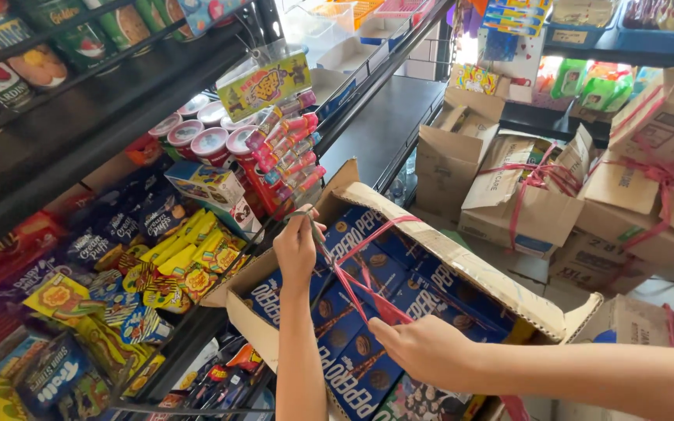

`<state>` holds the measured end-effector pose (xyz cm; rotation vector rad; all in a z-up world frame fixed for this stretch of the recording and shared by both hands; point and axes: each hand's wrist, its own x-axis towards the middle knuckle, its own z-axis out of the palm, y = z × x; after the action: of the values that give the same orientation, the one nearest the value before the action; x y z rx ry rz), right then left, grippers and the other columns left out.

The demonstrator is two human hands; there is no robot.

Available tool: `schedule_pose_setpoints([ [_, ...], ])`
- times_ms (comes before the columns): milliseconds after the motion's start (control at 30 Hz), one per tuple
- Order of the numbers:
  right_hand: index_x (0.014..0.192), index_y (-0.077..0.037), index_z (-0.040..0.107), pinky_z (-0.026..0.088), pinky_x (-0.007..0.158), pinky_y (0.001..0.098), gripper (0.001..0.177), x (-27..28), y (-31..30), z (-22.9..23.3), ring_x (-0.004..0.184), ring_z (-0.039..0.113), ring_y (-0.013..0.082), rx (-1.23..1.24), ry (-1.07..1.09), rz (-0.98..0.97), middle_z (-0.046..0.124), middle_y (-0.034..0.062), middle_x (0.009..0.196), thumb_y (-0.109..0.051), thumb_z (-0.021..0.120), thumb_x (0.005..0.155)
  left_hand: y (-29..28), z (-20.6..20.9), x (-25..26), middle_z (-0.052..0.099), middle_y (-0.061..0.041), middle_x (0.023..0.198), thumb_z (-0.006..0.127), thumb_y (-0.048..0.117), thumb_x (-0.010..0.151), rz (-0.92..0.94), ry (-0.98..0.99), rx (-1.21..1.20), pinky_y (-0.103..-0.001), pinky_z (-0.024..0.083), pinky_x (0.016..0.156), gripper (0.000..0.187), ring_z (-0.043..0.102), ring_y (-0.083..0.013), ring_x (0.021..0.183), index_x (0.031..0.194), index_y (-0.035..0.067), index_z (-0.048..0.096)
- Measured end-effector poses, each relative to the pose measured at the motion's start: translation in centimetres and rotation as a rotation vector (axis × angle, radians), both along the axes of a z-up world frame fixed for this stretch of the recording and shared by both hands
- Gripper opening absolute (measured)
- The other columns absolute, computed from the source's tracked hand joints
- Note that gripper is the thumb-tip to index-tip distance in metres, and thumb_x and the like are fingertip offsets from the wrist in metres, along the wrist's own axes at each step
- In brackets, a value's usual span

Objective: Untying bundled snack boxes on the floor and hanging small candy packages on a display shelf.

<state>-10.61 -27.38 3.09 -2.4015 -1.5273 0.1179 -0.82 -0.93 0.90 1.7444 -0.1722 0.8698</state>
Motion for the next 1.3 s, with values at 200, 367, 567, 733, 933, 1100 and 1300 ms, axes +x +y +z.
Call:
schedule_pose_setpoints([
  [200,0.136,0.013,0.044,0.053,0.051,0.0409,0.053,0.4,0.1,-1.0,0.064,0.069,0.0299,-0.051,-0.044,0.048,0.067,0.0139,0.081,-0.009,0.062,0.091,0.4,1.4,-0.4,0.071,-0.007,0.068,0.051,0.012,0.107,0.031,0.06,0.149,-0.031,0.058,0.059,0.018,0.077,-0.0179,0.067,0.109,0.009,0.069],
  [367,0.134,0.018,0.047,0.053,0.051,0.038,0.059,-0.3,0.9,-1.5,0.067,0.069,0.028,-0.214,-0.174,0.11,0.067,0.0144,0.086,-0.007,0.061,0.083,-0.6,2.4,0.1,0.065,-0.008,0.062,0.053,0.026,0.107,0.179,0.132,0.597,-0.037,0.048,0.051,0.018,0.068,-0.0277,0.058,0.112,0.021,0.07],
  [567,0.114,0.017,0.061,0.051,0.053,0.0333,0.041,0.4,1.8,-9.5,0.069,0.066,0.0239,-0.356,-0.481,0.126,0.065,0.016,0.088,-0.012,0.061,0.084,-2.9,5.9,-1.8,0.072,0.0,0.064,0.052,0.03,0.103,0.046,0.398,0.261,-0.037,0.052,0.053,0.02,0.072,-0.0238,0.054,0.103,0.021,0.07],
  [733,0.108,0.011,0.067,0.051,0.065,0.0335,0.038,0.1,1.4,-5.5,0.086,0.062,0.0264,-0.315,-0.524,0.18,0.061,0.016,0.102,-0.015,0.063,0.081,-1.8,6.7,-1.9,0.07,-0.012,0.085,0.064,0.029,0.097,0.254,0.086,0.583,-0.039,0.054,0.061,0.018,0.069,-0.0279,0.071,0.097,0.016,0.077],
  [933,0.106,0.006,0.07,0.042,0.097,0.0406,0.04,-0.5,1.4,-1.3,0.116,0.05,0.0292,-0.222,-0.802,0.257,0.057,0.0121,0.122,-0.022,0.064,0.078,-4.1,8.8,-0.5,0.074,-0.013,0.072,0.062,0.024,0.095,0.071,0.42,0.63,-0.037,0.056,0.068,0.02,0.073,-0.0242,0.069,0.09,0.012,0.078],
  [1100,0.103,0.003,0.072,0.036,0.108,0.0441,0.046,1.9,1.0,2.0,0.135,0.044,0.03,-0.03,-0.792,0.335,0.056,0.0151,0.135,-0.024,0.063,0.067,-2.6,4.0,3.5,0.077,-0.013,0.069,0.056,0.02,0.095,-0.128,0.733,0.477,-0.033,0.06,0.069,0.025,0.075,-0.0168,0.061,0.085,0.006,0.075],
  [1300,0.093,0.0,0.068,0.04,0.116,0.0477,0.015,4.0,1.1,0.5,0.134,0.053,0.0344,0.221,-0.074,0.384,0.06,0.0157,0.119,-0.015,0.066,0.092,-0.9,-0.3,7.1,0.077,-0.014,0.075,0.049,0.013,0.098,-0.399,0.951,0.237,-0.035,0.063,0.067,0.028,0.077,-0.0174,0.065,0.088,-0.001,0.07],
])
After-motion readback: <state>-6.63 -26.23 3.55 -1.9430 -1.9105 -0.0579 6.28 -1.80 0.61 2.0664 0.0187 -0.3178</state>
